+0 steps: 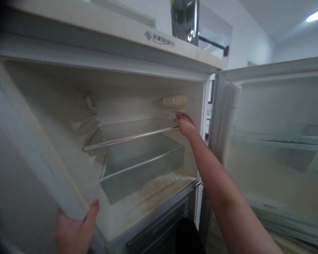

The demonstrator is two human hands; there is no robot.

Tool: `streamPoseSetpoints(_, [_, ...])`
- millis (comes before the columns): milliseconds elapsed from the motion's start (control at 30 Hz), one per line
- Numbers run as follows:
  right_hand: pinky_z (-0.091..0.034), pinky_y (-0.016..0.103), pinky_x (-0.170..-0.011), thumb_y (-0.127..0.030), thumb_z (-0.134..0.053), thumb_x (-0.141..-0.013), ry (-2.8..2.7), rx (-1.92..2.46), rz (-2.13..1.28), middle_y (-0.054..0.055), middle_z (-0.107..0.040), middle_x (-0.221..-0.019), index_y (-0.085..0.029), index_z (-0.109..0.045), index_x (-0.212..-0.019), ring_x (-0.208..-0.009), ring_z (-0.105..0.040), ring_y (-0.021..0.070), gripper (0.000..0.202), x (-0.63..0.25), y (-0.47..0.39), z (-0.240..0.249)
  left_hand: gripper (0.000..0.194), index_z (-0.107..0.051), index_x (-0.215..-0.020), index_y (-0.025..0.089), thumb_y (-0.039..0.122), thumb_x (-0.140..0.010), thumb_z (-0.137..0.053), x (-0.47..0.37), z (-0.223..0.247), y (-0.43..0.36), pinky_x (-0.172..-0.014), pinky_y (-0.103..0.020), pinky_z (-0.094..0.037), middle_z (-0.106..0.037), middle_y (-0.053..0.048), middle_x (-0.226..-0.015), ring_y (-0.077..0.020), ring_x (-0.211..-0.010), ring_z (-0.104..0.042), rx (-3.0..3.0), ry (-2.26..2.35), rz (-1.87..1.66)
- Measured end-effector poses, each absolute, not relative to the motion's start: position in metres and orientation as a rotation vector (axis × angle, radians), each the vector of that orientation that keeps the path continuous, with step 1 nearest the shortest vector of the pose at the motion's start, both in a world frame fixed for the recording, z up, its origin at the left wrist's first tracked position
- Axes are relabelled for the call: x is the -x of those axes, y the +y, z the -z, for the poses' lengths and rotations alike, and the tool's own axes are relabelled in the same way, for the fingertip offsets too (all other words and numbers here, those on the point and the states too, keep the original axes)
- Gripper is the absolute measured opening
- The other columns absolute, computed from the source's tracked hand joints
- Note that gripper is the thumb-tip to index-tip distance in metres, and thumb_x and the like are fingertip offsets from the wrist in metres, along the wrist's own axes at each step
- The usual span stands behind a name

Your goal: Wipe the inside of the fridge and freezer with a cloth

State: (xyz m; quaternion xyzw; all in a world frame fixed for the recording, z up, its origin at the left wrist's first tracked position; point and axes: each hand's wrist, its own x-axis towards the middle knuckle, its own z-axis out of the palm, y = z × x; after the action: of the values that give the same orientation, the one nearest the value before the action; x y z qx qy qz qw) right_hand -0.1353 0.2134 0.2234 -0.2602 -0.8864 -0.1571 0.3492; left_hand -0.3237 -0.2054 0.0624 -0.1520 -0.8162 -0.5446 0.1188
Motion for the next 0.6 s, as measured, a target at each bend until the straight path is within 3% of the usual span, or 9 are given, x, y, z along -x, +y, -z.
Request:
streamPoseSetpoints(100, [-0.04,0.045,-0.115,-0.003,-0.041,-0.089,-2.027,0.734,0.278,0.016,-0.059,-0.139,-0.015,-0.07,-0.128,-0.13,-0.052,0.0282,0.05,0.125,0.191,-0.197,0.063,-0.058,-0.12,0.016,0.054,-0.071,-0.069,0.324,-0.068,-0.206,-0.089,-0.05,-0.057,-0.068,-0.011,-0.1,-0.0344,-0.096,-0.069,0.545,-2.278,1.646])
streamPoseSetpoints(167, [-0.045,0.044,-0.107,-0.005,-0.042,-0.088,-1.877,0.761,0.138,0.017,-0.059,-0.131,-0.015,-0.068,-0.129,-0.121,-0.056,0.0288,0.049,0.122,0.17,-0.18,0.071,-0.055,-0.129,0.012,0.052,-0.072,-0.071,0.322,-0.062,-0.206,-0.096,-0.052,-0.056,-0.066,-0.016,-0.113,-0.0357,-0.106,-0.067,0.681,-2.127,1.61])
streamPoseSetpoints(267, [-0.05,0.038,-0.094,-0.01,-0.051,-0.086,-1.759,0.594,-0.18,0.014,-0.058,-0.117,-0.015,-0.064,-0.126,-0.102,-0.06,0.0242,0.042,0.121,0.117,-0.146,0.092,-0.042,-0.145,0.008,0.045,-0.069,-0.078,0.304,-0.036,-0.202,-0.118,-0.062,-0.037,-0.047,-0.025,-0.148,-0.0443,-0.141,-0.044,0.806,-1.763,1.437])
streamPoseSetpoints(333, [-0.05,0.029,-0.075,-0.018,-0.06,-0.085,-1.779,0.403,-0.525,0.008,-0.058,-0.104,-0.017,-0.062,-0.117,-0.086,-0.058,0.0188,0.032,0.121,0.069,-0.115,0.085,-0.046,-0.142,0.016,0.04,-0.068,-0.082,0.282,-0.011,-0.195,-0.122,-0.063,-0.031,-0.041,-0.023,-0.155,-0.044,-0.149,-0.035,0.948,-1.595,1.446])
streamPoseSetpoints(400, [-0.049,0.026,-0.072,-0.02,-0.063,-0.086,-1.895,0.24,-0.936,0.004,-0.058,-0.098,-0.02,-0.059,-0.116,-0.083,-0.058,0.0159,0.029,0.121,0.019,-0.082,0.069,-0.049,-0.14,0.023,0.04,-0.079,-0.075,0.261,0.01,-0.185,-0.121,-0.058,-0.036,-0.05,-0.017,-0.151,-0.038,-0.145,-0.044,1.205,-1.722,1.684])
streamPoseSetpoints(467, [-0.049,0.028,-0.084,-0.02,-0.066,-0.086,-2.066,0.113,-1.212,0.005,-0.059,-0.108,-0.022,-0.059,-0.119,-0.095,-0.058,0.0169,0.034,0.117,-0.02,-0.053,0.073,-0.044,-0.147,0.025,0.053,-0.084,-0.069,0.248,0.023,-0.177,-0.113,-0.054,-0.047,-0.059,-0.015,-0.144,-0.0366,-0.137,-0.054,1.302,-1.894,2.15])
streamPoseSetpoints(533, [-0.048,0.031,-0.091,-0.019,-0.069,-0.085,-2.172,0.064,-1.362,0.005,-0.06,-0.114,-0.024,-0.057,-0.131,-0.102,-0.058,0.018,0.047,0.11,-0.043,-0.034,0.079,-0.05,-0.143,0.025,0.066,-0.078,-0.071,0.246,0.026,-0.175,-0.101,-0.049,-0.056,-0.07,-0.013,-0.131,-0.0381,-0.125,-0.063,1.222,-2.083,2.529])
streamPoseSetpoints(600, [-0.047,0.032,-0.094,-0.019,-0.072,-0.083,-2.255,0.09,-1.395,0.005,-0.061,-0.116,-0.027,-0.051,-0.143,-0.103,-0.057,0.0184,0.064,0.103,-0.049,-0.023,0.08,-0.063,-0.129,0.022,0.071,-0.068,-0.078,0.252,0.025,-0.178,-0.091,-0.044,-0.06,-0.076,-0.012,-0.115,-0.038,-0.113,-0.069,1.055,-2.303,2.659])
